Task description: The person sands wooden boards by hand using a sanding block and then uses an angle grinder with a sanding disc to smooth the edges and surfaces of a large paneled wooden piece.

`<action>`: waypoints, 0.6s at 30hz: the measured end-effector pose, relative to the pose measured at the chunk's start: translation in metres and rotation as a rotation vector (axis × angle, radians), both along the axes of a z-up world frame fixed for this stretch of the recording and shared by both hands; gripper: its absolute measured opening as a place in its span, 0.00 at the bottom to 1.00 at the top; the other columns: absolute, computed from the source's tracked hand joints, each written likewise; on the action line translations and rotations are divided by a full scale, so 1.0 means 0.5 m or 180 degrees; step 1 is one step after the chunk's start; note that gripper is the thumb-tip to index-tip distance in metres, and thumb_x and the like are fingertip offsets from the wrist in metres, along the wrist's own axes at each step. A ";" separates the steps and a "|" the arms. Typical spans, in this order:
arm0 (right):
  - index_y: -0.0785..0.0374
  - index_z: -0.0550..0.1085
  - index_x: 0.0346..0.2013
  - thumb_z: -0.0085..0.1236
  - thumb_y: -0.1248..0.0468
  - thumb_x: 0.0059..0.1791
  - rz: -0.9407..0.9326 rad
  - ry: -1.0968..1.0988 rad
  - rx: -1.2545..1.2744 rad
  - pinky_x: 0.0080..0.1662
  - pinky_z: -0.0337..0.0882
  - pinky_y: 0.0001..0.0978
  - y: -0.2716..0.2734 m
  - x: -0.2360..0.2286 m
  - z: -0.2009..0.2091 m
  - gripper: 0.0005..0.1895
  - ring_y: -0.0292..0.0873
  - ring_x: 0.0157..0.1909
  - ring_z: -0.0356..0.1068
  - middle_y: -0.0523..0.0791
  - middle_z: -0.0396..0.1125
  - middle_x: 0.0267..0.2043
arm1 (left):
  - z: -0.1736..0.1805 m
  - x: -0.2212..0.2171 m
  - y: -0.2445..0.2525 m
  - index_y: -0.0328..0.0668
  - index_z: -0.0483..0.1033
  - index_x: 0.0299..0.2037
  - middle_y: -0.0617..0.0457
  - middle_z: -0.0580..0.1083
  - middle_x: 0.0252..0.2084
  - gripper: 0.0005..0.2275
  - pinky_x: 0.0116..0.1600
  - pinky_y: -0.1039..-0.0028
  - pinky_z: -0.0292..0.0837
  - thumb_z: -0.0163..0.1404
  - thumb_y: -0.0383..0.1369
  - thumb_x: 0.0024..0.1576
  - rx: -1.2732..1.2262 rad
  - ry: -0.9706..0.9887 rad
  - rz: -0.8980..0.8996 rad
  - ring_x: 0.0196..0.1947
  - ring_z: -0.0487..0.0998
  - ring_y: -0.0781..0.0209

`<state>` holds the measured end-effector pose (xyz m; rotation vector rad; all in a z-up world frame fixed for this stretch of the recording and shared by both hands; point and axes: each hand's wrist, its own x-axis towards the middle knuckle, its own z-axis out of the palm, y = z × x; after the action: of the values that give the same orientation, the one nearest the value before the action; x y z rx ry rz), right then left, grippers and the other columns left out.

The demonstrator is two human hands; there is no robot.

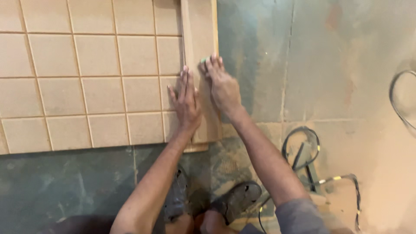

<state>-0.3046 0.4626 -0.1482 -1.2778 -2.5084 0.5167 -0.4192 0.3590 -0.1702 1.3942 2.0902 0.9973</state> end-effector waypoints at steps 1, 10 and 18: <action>0.67 0.64 0.69 0.44 0.70 0.55 -0.0004 0.0053 0.0225 0.57 0.74 0.45 0.044 -0.019 -0.012 0.26 0.58 0.70 0.63 0.59 0.56 0.73 | 0.000 -0.003 0.000 0.41 0.52 0.77 0.48 0.52 0.81 0.24 0.78 0.36 0.33 0.33 0.36 0.71 -0.0029 0.0044 -0.0029 0.81 0.51 0.48; 0.72 0.64 0.68 0.39 0.69 0.57 0.0014 0.0205 0.0299 0.57 0.73 0.49 0.243 -0.075 -0.005 0.24 0.63 0.58 0.71 0.60 0.64 0.64 | 0.021 -0.003 0.007 0.39 0.54 0.76 0.48 0.54 0.79 0.23 0.78 0.38 0.37 0.36 0.36 0.71 -0.0060 0.0400 -0.0063 0.79 0.53 0.49; 0.72 0.63 0.67 0.41 0.68 0.55 0.0112 0.0106 0.0371 0.54 0.74 0.46 0.081 -0.056 0.014 0.24 0.62 0.67 0.65 0.64 0.57 0.72 | 0.023 -0.002 0.004 0.39 0.55 0.75 0.46 0.55 0.78 0.23 0.77 0.38 0.39 0.37 0.34 0.69 -0.0035 0.0414 -0.0001 0.79 0.53 0.48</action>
<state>-0.3325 0.5032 -0.1414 -1.1747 -2.4979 0.3897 -0.4199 0.3612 -0.1585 1.4903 2.1844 0.9158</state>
